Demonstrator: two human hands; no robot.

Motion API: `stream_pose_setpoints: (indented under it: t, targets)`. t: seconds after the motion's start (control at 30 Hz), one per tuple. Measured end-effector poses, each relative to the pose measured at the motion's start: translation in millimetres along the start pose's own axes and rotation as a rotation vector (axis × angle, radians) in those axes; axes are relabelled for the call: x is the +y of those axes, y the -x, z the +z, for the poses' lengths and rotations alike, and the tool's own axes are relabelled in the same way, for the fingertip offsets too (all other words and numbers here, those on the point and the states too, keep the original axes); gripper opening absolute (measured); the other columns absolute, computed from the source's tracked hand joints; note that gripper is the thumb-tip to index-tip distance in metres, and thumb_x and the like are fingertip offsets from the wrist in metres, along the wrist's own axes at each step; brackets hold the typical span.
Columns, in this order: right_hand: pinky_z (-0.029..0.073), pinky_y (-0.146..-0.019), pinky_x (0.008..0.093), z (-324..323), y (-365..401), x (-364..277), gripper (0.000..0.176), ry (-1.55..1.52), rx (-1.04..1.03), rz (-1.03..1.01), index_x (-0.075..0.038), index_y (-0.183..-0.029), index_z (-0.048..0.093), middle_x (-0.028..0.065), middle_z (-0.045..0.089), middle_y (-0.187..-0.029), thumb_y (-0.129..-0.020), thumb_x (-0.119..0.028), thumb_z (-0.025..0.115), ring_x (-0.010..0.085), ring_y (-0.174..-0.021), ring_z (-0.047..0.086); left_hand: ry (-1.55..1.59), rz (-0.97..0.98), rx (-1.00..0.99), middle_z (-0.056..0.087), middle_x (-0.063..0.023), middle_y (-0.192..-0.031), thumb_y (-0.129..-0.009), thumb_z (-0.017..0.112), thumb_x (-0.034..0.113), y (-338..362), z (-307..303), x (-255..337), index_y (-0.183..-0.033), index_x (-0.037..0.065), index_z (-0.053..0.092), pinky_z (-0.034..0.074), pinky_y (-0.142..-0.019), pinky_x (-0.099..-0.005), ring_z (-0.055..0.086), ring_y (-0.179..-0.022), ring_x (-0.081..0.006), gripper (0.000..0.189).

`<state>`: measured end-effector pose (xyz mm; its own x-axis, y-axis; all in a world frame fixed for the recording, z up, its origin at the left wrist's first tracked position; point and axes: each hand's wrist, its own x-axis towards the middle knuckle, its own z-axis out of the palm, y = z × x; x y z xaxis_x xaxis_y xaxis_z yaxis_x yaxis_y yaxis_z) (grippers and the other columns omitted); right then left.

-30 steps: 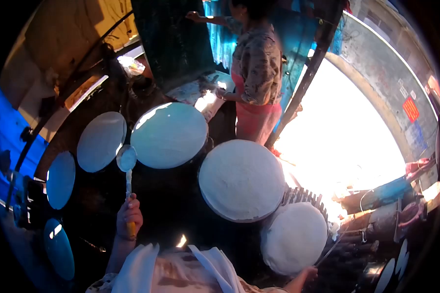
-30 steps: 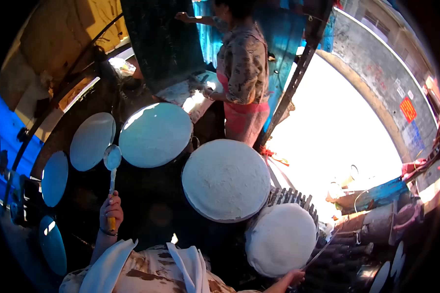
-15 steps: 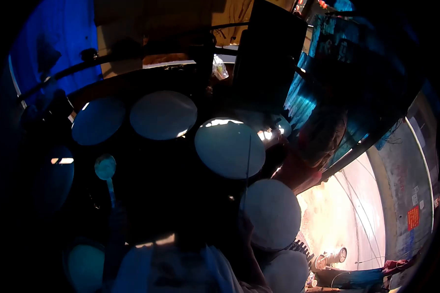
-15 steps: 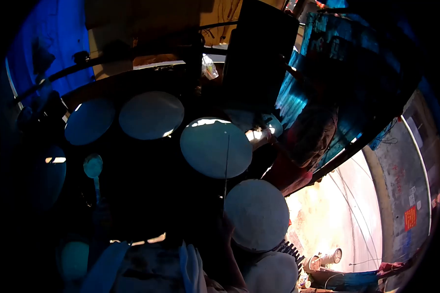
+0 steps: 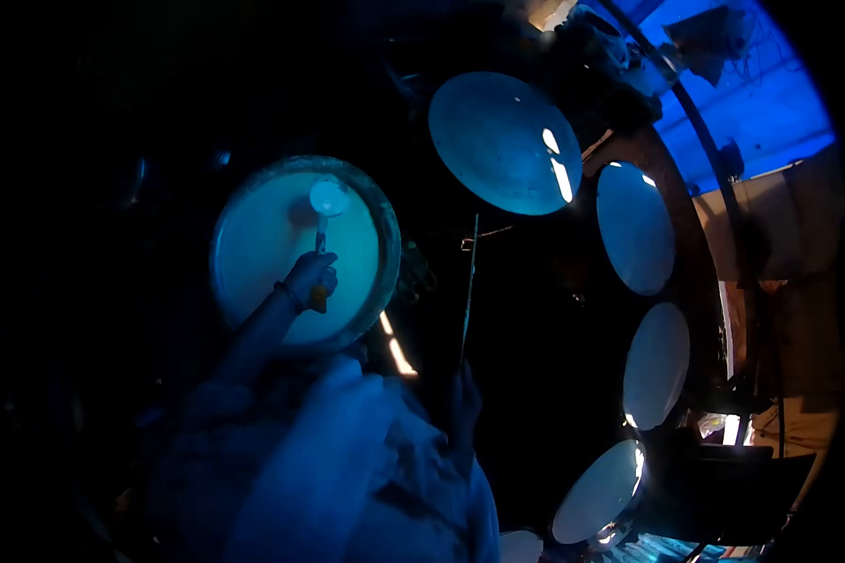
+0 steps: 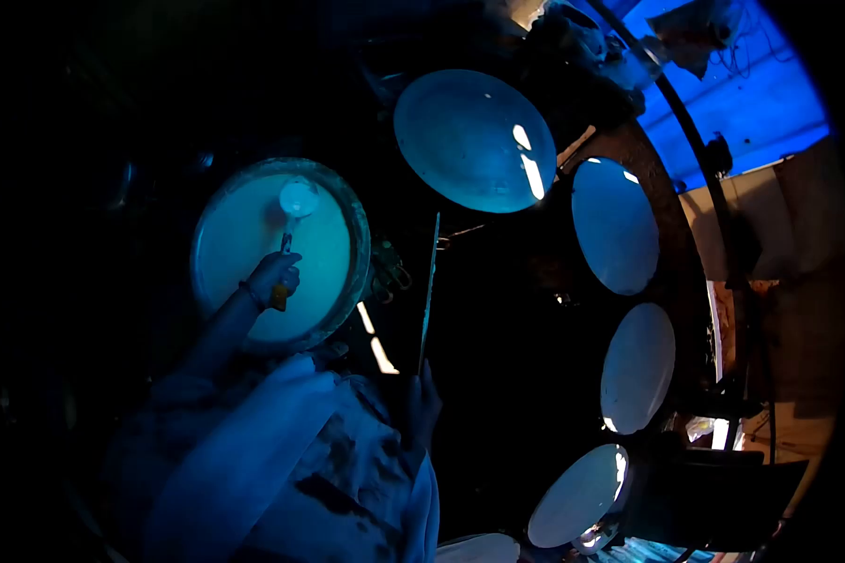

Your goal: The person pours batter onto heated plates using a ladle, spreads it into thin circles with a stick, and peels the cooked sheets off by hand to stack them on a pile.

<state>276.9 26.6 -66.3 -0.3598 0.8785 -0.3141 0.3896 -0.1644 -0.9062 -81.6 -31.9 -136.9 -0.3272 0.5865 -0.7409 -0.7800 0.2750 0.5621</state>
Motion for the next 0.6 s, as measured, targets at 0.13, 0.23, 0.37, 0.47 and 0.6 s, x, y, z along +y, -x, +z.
stream_pose_setpoints:
  t: [0.13,0.23,0.37,0.47,0.6]
  targets:
    - [0.038,-0.09,0.027,18,-18,-16,0.041,0.133,-0.169,0.119,0.0,-0.126,0.043,0.0173,0.054,-0.117,-0.087,-0.013,0.047,0.0187,-0.107,0.052,-1.093,-0.043,0.249,0.056,-0.0184,-0.081,-0.078,0.053,0.01,-49,-6,-19,-0.102,0.001,0.04,0.048,-0.047,-0.0378,0.061,-0.063,-0.0284,0.029]
    - [0.043,-0.076,0.0282,30,-32,-9,0.034,0.007,-0.209,0.11,-0.005,-0.119,0.053,0.0088,0.06,-0.101,-0.088,-0.018,0.048,0.0152,-0.087,0.056,-1.157,0.0,0.111,0.056,-0.0267,-0.094,-0.07,0.056,0.007,-37,3,-37,-0.103,-0.006,0.041,0.051,-0.056,-0.0378,0.062,-0.077,-0.0339,0.039]
    - [0.044,-0.069,0.0267,46,-67,0,0.029,0.067,-0.332,0.119,-0.004,-0.112,0.057,0.0089,0.06,-0.093,-0.086,-0.016,0.05,0.0133,-0.081,0.055,-0.327,-0.142,-0.158,0.052,-0.0087,-0.064,-0.071,0.054,0.0,-16,3,-73,-0.082,0.001,0.049,0.042,-0.041,-0.0267,0.053,-0.046,-0.0167,0.012]
    - [0.045,-0.059,0.0292,67,-89,-20,0.03,0.485,-0.495,0.15,-0.004,-0.112,0.053,0.0132,0.059,-0.088,-0.084,-0.012,0.051,0.0149,-0.076,0.057,0.563,-0.186,-0.608,0.042,-0.0037,-0.054,-0.083,0.046,0.008,-19,16,-74,-0.073,0.005,0.046,0.038,-0.04,-0.0237,0.044,-0.042,-0.0112,0.01]
    - [0.045,-0.066,0.0282,78,-100,13,0.026,0.09,-0.582,0.019,-0.006,-0.107,0.06,0.0025,0.062,-0.088,-0.087,-0.021,0.055,0.0105,-0.081,0.054,0.787,-0.222,-0.887,0.039,-0.0025,-0.053,-0.086,0.041,0.011,13,56,-30,-0.073,0.006,0.045,0.036,-0.039,-0.0237,0.042,-0.042,-0.0105,0.014]
